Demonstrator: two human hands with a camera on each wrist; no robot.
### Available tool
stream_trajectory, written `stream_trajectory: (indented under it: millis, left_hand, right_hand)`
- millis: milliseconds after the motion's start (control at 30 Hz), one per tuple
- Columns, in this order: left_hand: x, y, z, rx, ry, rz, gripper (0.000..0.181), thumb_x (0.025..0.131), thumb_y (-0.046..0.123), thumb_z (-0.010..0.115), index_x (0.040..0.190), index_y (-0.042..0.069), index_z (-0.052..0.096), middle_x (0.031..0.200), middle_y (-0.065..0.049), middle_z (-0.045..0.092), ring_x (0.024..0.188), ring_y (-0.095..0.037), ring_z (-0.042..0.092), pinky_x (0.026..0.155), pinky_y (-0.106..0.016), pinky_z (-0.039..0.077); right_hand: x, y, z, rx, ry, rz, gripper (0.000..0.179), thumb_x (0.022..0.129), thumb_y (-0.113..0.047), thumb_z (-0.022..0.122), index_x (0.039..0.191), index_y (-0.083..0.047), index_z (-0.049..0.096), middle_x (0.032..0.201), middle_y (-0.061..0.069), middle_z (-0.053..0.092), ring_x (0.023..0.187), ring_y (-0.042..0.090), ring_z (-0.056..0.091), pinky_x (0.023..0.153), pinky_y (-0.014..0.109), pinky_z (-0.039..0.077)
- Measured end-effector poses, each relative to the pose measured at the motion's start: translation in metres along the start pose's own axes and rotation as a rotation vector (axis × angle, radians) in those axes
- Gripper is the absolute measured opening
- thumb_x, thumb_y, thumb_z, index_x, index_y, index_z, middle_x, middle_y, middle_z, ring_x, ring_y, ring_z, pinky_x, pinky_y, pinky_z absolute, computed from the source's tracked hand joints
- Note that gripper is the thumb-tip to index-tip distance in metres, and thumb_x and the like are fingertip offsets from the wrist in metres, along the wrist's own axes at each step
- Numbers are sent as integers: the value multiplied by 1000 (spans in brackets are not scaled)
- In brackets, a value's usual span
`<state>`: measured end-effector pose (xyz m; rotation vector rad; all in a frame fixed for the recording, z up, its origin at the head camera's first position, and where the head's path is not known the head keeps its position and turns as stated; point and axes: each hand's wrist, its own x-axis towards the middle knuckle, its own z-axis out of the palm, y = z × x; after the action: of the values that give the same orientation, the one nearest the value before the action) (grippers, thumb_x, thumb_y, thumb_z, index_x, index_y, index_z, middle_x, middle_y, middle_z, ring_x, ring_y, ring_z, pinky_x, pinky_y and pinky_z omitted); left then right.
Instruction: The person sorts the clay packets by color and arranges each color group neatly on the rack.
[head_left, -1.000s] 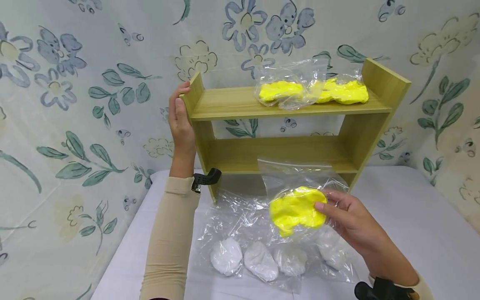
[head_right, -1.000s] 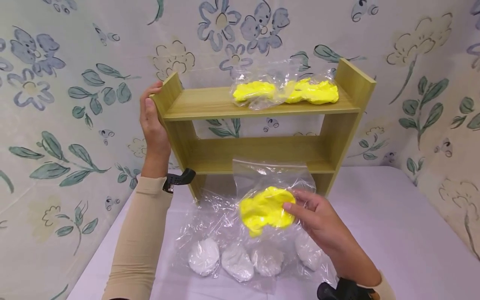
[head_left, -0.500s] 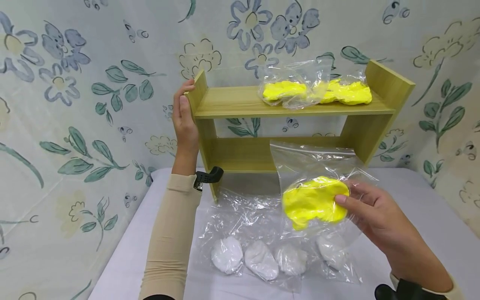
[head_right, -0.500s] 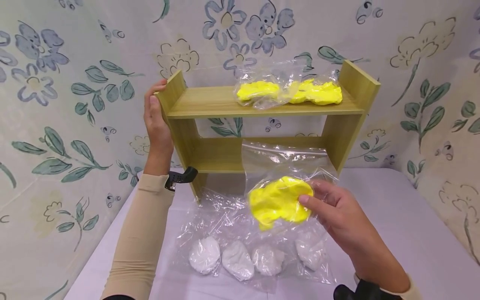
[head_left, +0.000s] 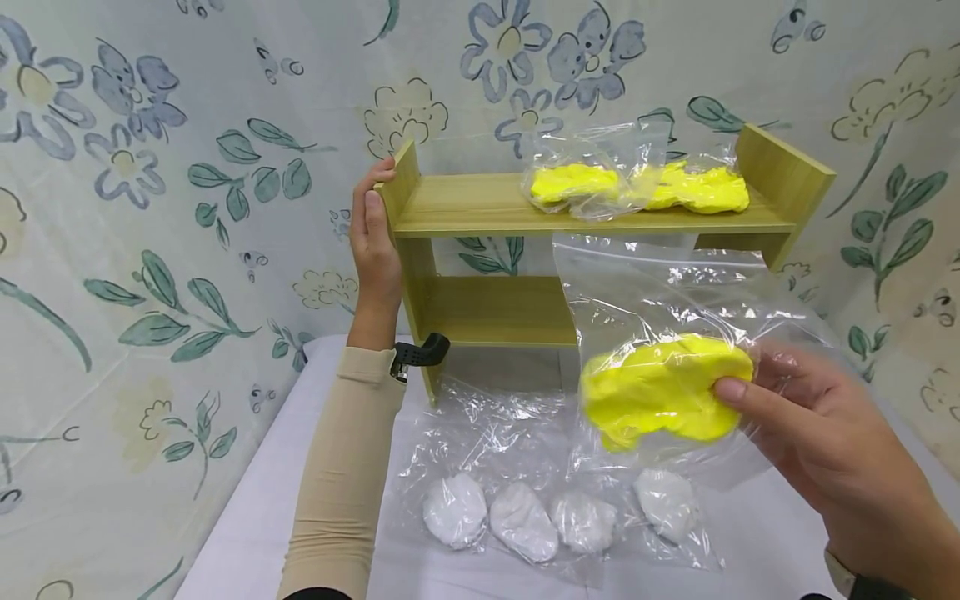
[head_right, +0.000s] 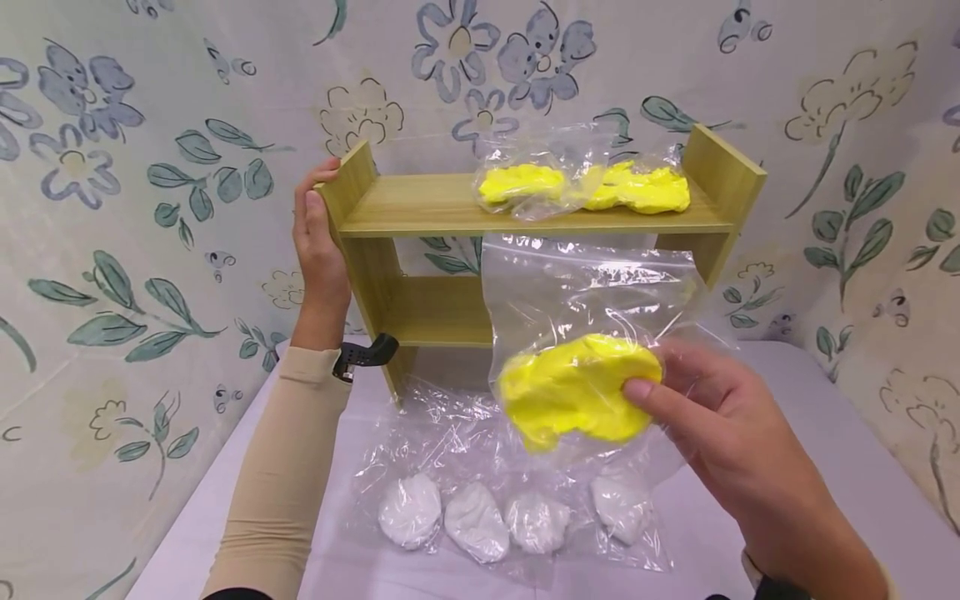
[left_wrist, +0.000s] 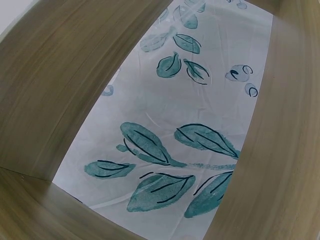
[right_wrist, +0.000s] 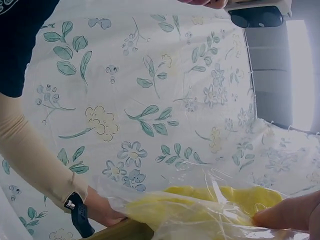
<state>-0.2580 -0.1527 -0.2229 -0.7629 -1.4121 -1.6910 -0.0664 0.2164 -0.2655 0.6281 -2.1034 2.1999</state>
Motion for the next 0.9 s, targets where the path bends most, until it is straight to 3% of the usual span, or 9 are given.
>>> stream_trajectory:
  millis: [167,367,567,767,900]
  left_hand:
    - [0,0,0,2,-2,6,29,103,7,26,116,-4,49,139,-20,47,135,-17,39,114,-32,26]
    - [0,-1,-1,16,-5,27,30,103,7,26,117,-6,49,139,-24,45,135,-18,40,114,-33,26]
    - [0,-1,-2,17,-7,8,30,103,8,26,117,-3,50,140,-18,47,136,-16,39,114,-31,26]
    - [-1,0,-1,37,-11,50,32,103,7,26,119,-14,44,139,-26,44,136,-20,38,114,-33,26]
    - [-1,0,0,29,-10,35,31,103,7,26,119,-11,45,139,-23,45,136,-19,38,115,-33,25]
  right_hand:
    - [1,-15,-1,-41,67,33,27,97,6,47,123,10,51,117,18,55,93,27,60,80,32,57]
    - [15,-35,3,-88,72,-50,33,96,7,48,129,10,48,123,22,52,95,29,58,83,31,55]
    - [30,-51,10,-135,130,-118,38,94,7,53,132,7,48,132,23,44,103,30,54,88,27,50]
    - [43,-67,19,-170,182,-107,41,93,-2,60,132,2,51,137,21,42,111,34,47,89,23,48]
    - [51,-82,29,-186,175,-107,41,93,-7,62,132,2,51,139,21,39,116,36,45,88,22,48]
